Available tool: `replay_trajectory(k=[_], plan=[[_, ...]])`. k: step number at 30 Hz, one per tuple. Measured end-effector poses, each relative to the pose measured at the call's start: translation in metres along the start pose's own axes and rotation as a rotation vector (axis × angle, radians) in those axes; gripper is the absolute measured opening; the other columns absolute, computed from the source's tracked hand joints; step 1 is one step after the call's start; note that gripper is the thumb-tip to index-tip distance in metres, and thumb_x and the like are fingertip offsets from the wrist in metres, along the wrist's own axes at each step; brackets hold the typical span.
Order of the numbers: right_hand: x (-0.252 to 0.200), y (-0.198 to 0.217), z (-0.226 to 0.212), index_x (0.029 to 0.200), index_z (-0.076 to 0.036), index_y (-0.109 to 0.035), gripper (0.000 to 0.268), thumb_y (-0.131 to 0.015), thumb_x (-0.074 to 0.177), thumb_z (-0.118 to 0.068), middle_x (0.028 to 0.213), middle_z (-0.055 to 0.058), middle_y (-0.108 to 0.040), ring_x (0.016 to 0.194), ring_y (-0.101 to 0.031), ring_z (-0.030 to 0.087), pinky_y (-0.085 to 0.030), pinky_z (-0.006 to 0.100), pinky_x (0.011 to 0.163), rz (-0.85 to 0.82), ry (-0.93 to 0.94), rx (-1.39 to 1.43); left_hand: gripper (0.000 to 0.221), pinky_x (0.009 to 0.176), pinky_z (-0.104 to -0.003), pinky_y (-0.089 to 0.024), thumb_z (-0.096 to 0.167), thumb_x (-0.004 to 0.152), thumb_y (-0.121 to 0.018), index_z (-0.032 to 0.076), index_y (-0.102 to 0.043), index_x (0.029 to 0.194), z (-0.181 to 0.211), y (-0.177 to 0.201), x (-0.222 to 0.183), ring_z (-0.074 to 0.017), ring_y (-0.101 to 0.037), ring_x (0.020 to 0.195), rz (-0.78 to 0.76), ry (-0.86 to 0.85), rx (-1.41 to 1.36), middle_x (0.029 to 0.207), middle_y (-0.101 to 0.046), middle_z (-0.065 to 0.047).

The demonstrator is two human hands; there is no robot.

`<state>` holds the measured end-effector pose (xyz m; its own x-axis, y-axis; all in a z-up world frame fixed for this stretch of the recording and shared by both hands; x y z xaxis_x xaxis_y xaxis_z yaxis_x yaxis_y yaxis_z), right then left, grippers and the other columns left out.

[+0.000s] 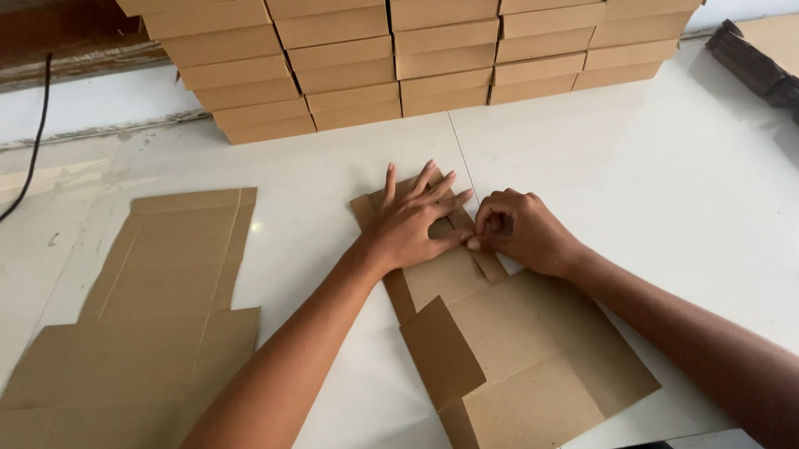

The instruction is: The person folds flat cardboard pieces into small rectangular boxes by hand. They fold the side flaps, tuck the tabs, and close the top flaps to form the box, then place the finished box on a stack.

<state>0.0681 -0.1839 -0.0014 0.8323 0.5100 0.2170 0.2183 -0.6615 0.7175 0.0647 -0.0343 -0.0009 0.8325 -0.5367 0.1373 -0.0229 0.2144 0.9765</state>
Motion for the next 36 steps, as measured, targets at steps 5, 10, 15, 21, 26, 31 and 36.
replay_trajectory(k=[5,10,15,21,26,31,36], plan=[[-0.001,-0.001,0.006,0.092,-0.011,-0.064,0.027,-0.084,0.082,-0.025,0.084,0.004,-0.062,0.091,-0.063,0.025,-0.047,0.042,0.085,-0.128,-0.008,-0.238,0.077,0.122,-0.071,-0.005,0.074,0.091,-0.047,0.033,-0.042,0.156,-0.007,-0.006,0.003,-0.0287,-0.022,0.157,-0.075,0.045,-0.084,0.168,-0.033,-0.004],[-0.014,0.004,-0.005,0.107,-0.015,-0.056,0.037,-0.082,0.086,-0.03,0.096,0.005,-0.063,0.104,-0.061,0.028,-0.043,0.043,0.09,-0.385,-0.063,-0.429,0.084,0.123,-0.069,-0.006,0.08,0.088,-0.044,0.036,-0.038,0.158,-0.01,-0.01,0.002,-0.0247,-0.021,0.158,-0.118,0.065,-0.079,0.169,-0.03,-0.001],[-0.03,0.013,-0.019,0.136,-0.009,-0.048,0.094,-0.085,0.071,-0.066,0.117,0.016,-0.062,0.116,-0.057,0.034,-0.049,0.046,0.096,-0.569,-0.098,-0.421,0.082,0.124,-0.068,-0.006,0.08,0.09,-0.042,0.035,-0.037,0.158,-0.008,-0.007,0.002,-0.024,-0.02,0.158,-0.125,0.06,-0.082,0.169,-0.029,-0.001],[-0.037,0.038,-0.005,0.149,-0.008,-0.043,0.066,-0.07,0.094,-0.034,0.119,0.019,-0.069,0.111,-0.071,0.035,-0.056,0.051,0.097,-0.639,-0.25,-0.384,0.084,0.125,-0.066,-0.008,0.083,0.088,-0.041,0.033,-0.042,0.156,-0.007,0.001,-0.001,-0.024,-0.023,0.157,-0.118,0.071,-0.125,0.168,-0.032,-0.002],[-0.031,0.029,0.031,0.131,-0.006,-0.066,0.043,-0.052,0.102,-0.035,0.103,0.014,-0.072,0.096,-0.073,0.029,-0.058,0.045,0.088,-0.616,-0.361,-0.229,0.083,0.125,-0.066,-0.008,0.083,0.088,-0.041,0.033,-0.043,0.155,-0.014,0.0,0.0,-0.0239,-0.023,0.157,-0.105,0.074,-0.117,0.168,-0.032,-0.001],[-0.029,0.024,-0.008,0.091,0.003,-0.076,0.072,-0.027,0.106,-0.048,0.069,0.018,-0.075,0.061,-0.077,0.028,-0.065,0.041,0.059,-0.557,-0.314,0.352,0.08,0.125,-0.065,-0.005,0.081,0.089,-0.043,0.036,-0.043,0.155,-0.024,-0.002,-0.001,-0.024,-0.02,0.158,-0.105,0.104,-0.128,0.169,-0.031,-0.001],[-0.03,0.001,-0.019,0.089,-0.007,-0.075,0.014,-0.075,0.09,-0.021,0.07,0.005,-0.07,0.058,-0.068,0.016,-0.056,0.027,0.054,-0.595,-0.154,-0.226,0.071,0.124,-0.067,-0.002,0.078,0.092,-0.044,0.038,-0.049,0.151,-0.027,-0.005,0.0,-0.0261,-0.018,0.158,-0.072,0.07,-0.116,0.168,-0.032,-0.003]])
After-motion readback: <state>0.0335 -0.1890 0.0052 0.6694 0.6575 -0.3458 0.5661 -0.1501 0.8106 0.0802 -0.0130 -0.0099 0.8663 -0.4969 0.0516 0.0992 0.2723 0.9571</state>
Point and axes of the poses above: each hand's wrist, its own x-axis towards the middle knuckle, its own y-axis out of the back of the hand, z = x × y, the point moved 7 cm from there along x, towards the middle knuckle
